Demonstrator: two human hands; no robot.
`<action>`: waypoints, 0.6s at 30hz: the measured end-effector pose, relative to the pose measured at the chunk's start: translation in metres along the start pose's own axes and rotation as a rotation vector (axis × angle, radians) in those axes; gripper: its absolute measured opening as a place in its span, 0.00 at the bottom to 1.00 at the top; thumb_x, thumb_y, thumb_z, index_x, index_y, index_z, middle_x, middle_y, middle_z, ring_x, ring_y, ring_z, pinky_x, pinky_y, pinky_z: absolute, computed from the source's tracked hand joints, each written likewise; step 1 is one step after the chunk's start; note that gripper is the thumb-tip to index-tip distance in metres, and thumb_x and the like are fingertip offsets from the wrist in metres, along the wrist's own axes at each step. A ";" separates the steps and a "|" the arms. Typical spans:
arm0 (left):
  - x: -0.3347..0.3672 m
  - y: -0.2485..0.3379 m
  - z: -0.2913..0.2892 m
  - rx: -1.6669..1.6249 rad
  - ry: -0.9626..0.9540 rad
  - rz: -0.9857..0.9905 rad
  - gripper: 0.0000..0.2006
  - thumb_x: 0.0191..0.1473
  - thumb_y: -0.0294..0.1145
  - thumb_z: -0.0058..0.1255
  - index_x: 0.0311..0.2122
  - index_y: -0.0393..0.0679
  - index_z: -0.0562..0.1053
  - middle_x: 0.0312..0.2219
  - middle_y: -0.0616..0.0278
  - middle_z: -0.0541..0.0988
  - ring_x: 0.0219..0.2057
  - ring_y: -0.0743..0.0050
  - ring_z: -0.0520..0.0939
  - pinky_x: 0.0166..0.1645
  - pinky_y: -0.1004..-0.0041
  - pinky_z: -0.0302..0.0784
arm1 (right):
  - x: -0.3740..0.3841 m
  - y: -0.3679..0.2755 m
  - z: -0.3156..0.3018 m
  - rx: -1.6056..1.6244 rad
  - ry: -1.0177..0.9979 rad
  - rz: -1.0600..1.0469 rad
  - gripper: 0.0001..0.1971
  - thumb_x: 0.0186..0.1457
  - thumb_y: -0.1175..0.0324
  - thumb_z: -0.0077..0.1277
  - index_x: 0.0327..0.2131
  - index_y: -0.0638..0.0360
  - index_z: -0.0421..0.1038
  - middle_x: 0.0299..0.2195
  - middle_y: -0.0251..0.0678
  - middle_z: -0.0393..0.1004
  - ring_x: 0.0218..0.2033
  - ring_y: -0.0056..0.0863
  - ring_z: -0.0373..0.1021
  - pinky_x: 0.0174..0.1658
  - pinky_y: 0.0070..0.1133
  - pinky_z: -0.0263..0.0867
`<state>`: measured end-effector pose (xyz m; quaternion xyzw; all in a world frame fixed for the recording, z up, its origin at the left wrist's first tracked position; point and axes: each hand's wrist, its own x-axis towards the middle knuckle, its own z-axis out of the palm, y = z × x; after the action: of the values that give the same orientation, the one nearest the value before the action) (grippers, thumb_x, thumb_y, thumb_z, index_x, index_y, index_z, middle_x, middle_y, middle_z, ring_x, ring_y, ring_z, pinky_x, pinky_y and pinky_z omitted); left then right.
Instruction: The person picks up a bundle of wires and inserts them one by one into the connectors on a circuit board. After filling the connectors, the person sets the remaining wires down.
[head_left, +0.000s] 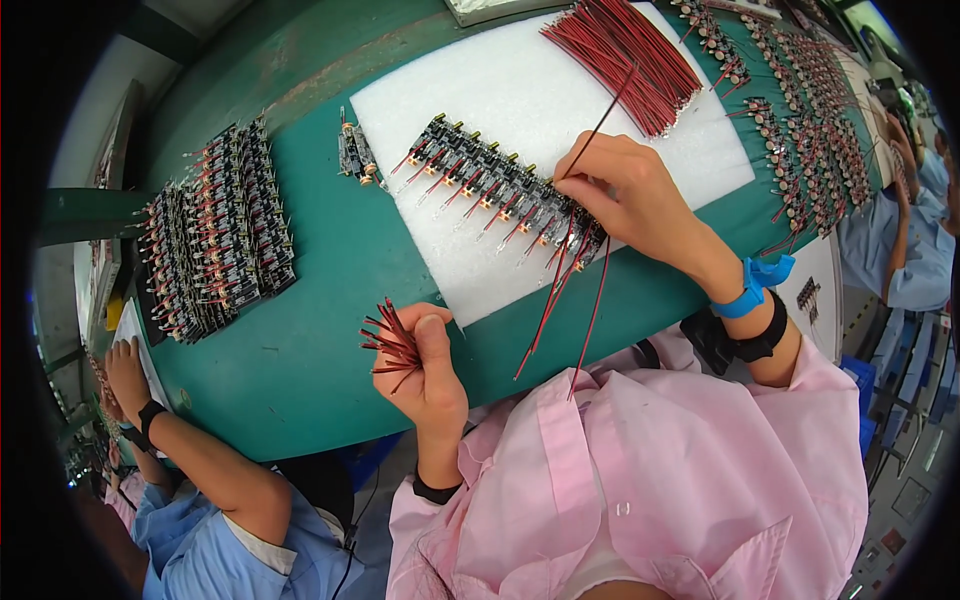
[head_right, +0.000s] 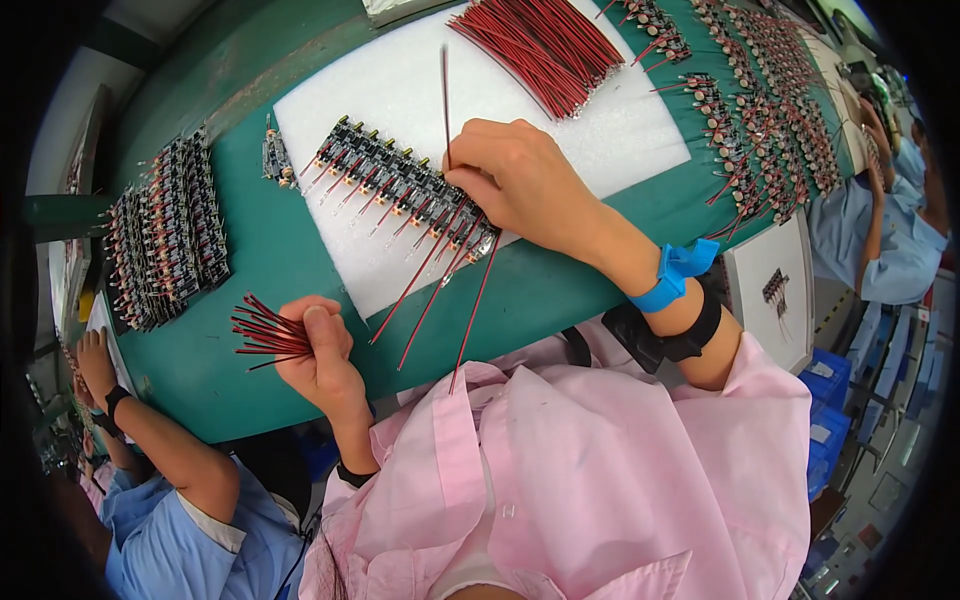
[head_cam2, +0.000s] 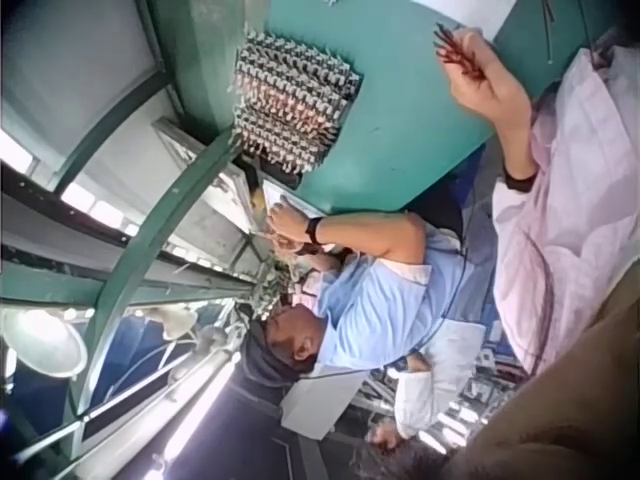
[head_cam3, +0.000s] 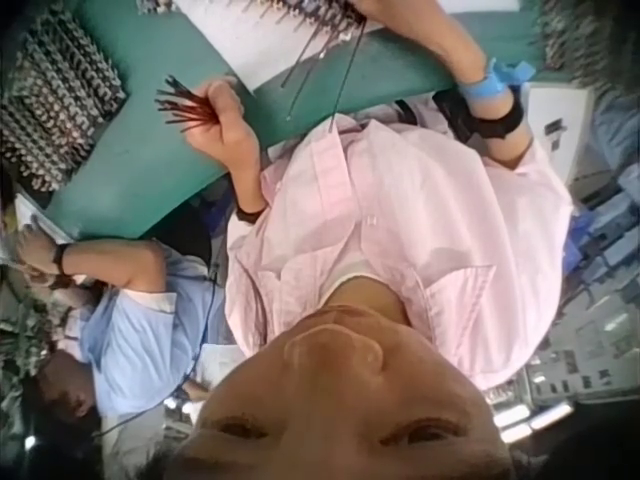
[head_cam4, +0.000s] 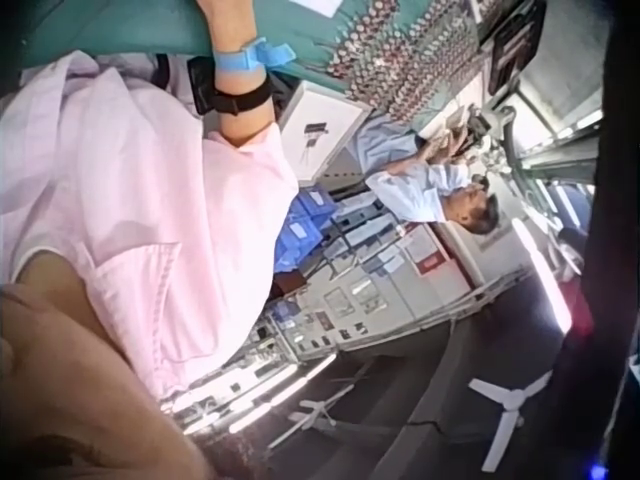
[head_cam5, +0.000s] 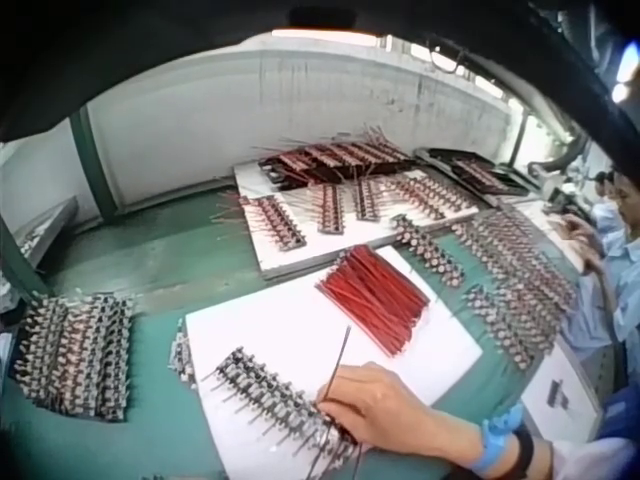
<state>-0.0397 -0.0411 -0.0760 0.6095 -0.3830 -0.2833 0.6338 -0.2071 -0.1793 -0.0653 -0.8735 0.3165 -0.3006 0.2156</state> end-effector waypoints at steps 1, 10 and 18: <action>0.000 0.000 0.000 -0.001 0.000 0.003 0.08 0.50 0.29 0.39 0.24 0.37 0.64 0.10 0.75 0.56 0.10 0.93 0.51 0.13 0.86 0.41 | 0.000 0.000 0.000 0.024 -0.009 0.053 0.04 0.38 0.77 0.49 0.22 0.62 0.66 0.20 0.34 0.66 0.20 0.29 0.62 0.26 0.19 0.57; 0.002 -0.002 -0.004 0.004 0.037 0.010 0.08 0.50 0.30 0.39 0.24 0.37 0.64 0.10 0.75 0.56 0.10 0.94 0.51 0.13 0.86 0.41 | 0.002 -0.013 0.002 -0.105 0.017 0.009 0.03 0.38 0.78 0.48 0.21 0.63 0.65 0.19 0.37 0.64 0.22 0.32 0.61 0.27 0.22 0.56; 0.007 0.015 -0.007 -0.258 0.050 -0.192 0.11 0.52 0.35 0.37 0.24 0.39 0.63 0.09 0.76 0.54 0.09 0.92 0.51 0.12 0.86 0.42 | 0.000 -0.027 -0.005 -0.357 -0.092 -0.095 0.04 0.38 0.80 0.44 0.23 0.63 0.64 0.20 0.38 0.62 0.25 0.34 0.60 0.31 0.25 0.53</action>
<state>-0.0320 -0.0415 -0.0605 0.5638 -0.2677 -0.3741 0.6860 -0.1988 -0.1614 -0.0462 -0.9246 0.3131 -0.2093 0.0568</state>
